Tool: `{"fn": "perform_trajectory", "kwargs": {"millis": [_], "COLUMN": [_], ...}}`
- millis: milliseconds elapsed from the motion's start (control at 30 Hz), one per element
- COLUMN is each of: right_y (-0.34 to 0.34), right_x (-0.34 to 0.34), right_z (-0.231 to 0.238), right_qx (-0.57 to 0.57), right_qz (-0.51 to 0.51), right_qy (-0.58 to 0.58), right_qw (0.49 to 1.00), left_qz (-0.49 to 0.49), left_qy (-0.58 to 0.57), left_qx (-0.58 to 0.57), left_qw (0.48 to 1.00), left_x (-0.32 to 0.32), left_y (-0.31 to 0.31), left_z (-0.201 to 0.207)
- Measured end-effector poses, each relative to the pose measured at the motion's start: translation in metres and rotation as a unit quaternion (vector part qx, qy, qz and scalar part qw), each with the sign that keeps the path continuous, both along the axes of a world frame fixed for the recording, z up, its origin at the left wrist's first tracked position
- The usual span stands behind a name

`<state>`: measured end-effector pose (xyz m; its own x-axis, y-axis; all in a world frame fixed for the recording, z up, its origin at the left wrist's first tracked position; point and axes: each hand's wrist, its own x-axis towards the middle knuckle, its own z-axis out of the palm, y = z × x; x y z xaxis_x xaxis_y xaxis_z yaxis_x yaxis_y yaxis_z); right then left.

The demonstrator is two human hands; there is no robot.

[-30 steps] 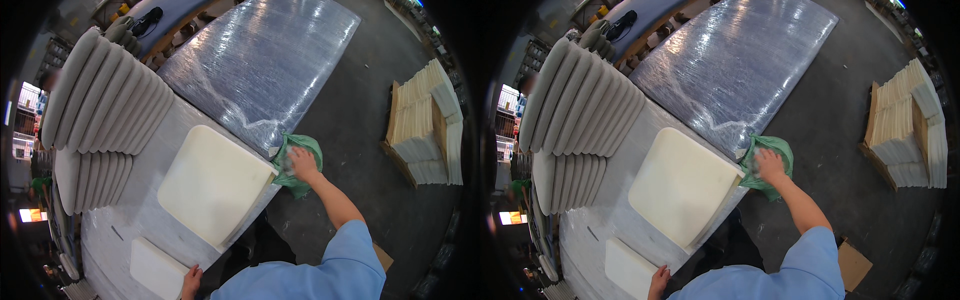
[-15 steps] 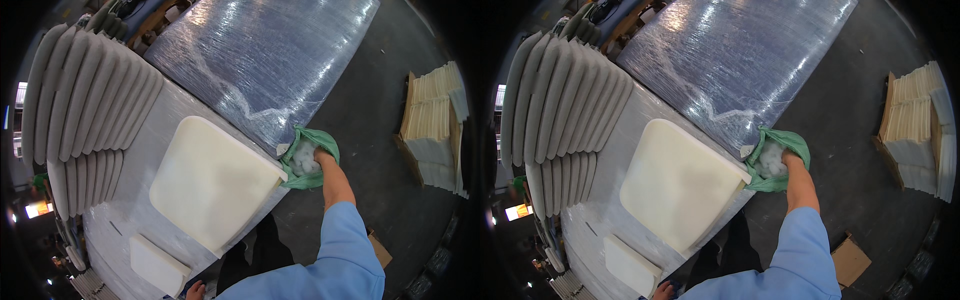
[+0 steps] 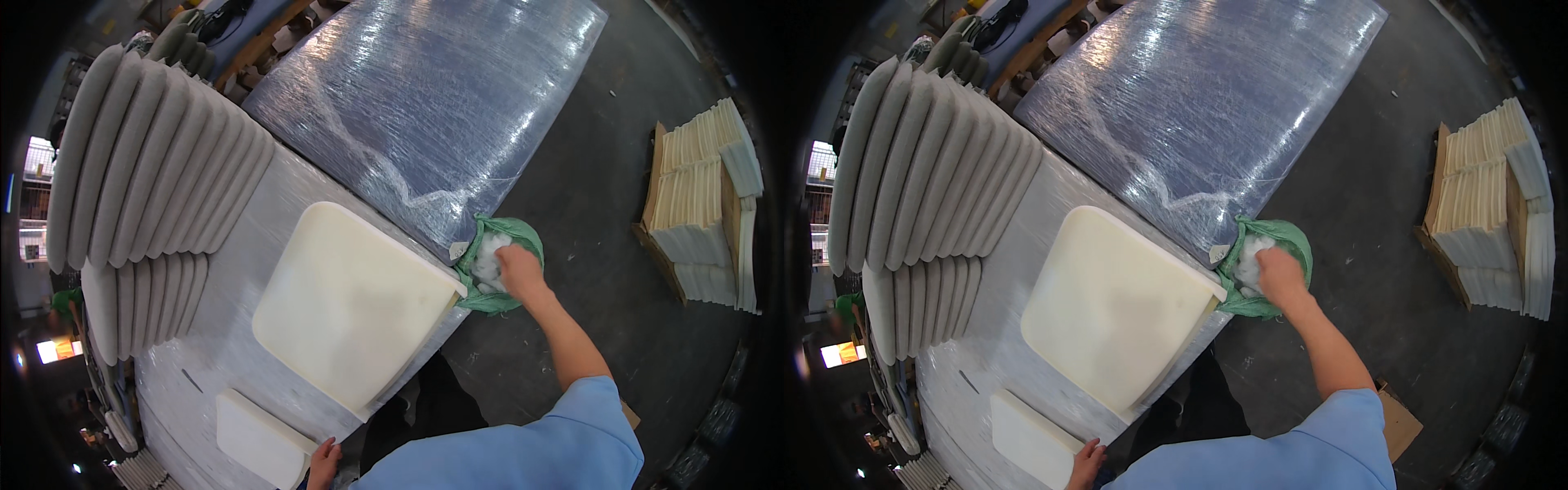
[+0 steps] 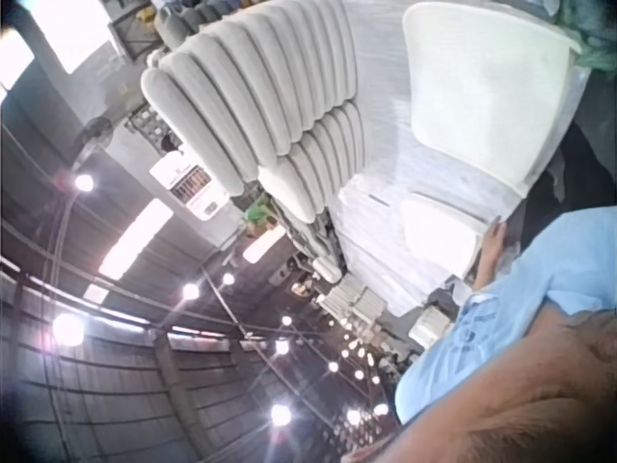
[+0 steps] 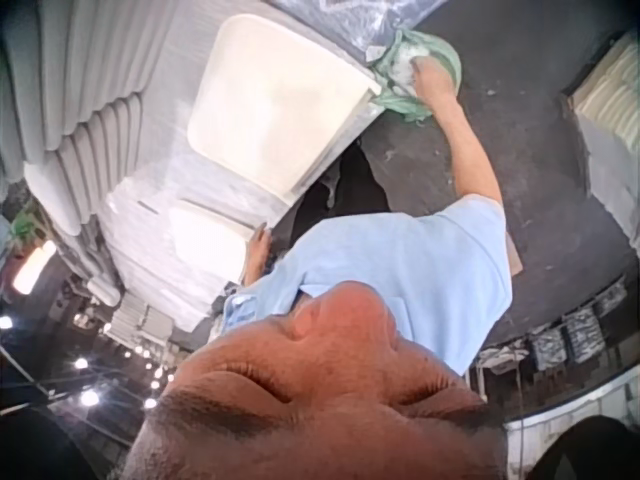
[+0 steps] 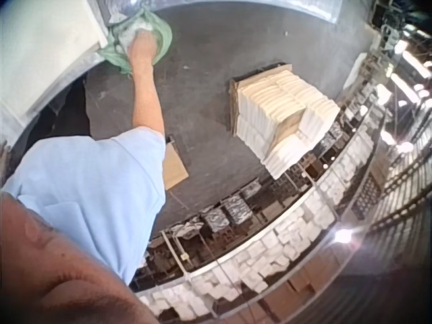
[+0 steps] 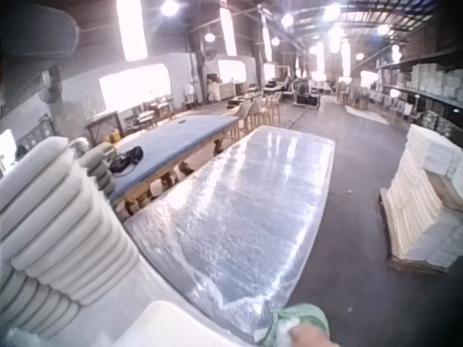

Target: The person wraps a rectangular foam piece with a thin white sheet, smoothing the surface and folding the edges to enclose the foam. The wrapped item is then placed on a stack of similar wrapped pieces.

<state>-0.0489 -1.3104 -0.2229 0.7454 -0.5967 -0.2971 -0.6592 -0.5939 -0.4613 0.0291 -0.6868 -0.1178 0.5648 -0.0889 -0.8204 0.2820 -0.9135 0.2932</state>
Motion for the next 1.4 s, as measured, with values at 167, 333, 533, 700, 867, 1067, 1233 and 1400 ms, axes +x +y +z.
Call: {"fn": "perform_trajectory", "kwargs": {"millis": [167,333,533,700,867,1067,1233,1400], "right_y": [0.018,-0.061,-0.051,-0.066,-0.041,0.002,0.014,-0.02], "right_x": [0.007,-0.016,0.003,-0.011,-0.015,-0.002,0.004,-0.024], "right_z": [-0.064,-0.126,-0.174,-0.18,-0.114,-0.044,-0.111,-0.1], "right_qx": [0.167,0.121,0.136,0.107,0.164,0.097,0.034,0.19], "right_qz": [0.012,-0.202,-0.263,-0.14,-0.092,-0.003,-0.007,-0.034], "right_qy": [0.013,0.195,0.251,0.328,0.153,0.095,0.212,0.062], "right_qw": [0.986,0.952,0.922,0.928,0.97,0.991,0.977,0.979], "left_qz": [-0.011,0.058,0.006,-0.001,0.125,0.112,0.106,0.103], "left_qy": [0.024,0.045,0.027,0.052,0.056,0.033,0.04,0.01], "left_qx": [0.002,-0.011,0.033,0.028,-0.017,-0.018,-0.037,-0.042], "left_qw": [1.0,0.997,0.999,0.998,0.99,0.993,0.993,0.994], "left_x": [0.0,0.003,-0.006,-0.009,-0.023,-0.028,-0.018,-0.014], "left_y": [-0.001,0.008,0.013,0.011,0.012,0.021,0.005,0.011], "left_z": [-0.009,0.007,0.025,0.014,0.008,0.006,0.009,0.012]}}
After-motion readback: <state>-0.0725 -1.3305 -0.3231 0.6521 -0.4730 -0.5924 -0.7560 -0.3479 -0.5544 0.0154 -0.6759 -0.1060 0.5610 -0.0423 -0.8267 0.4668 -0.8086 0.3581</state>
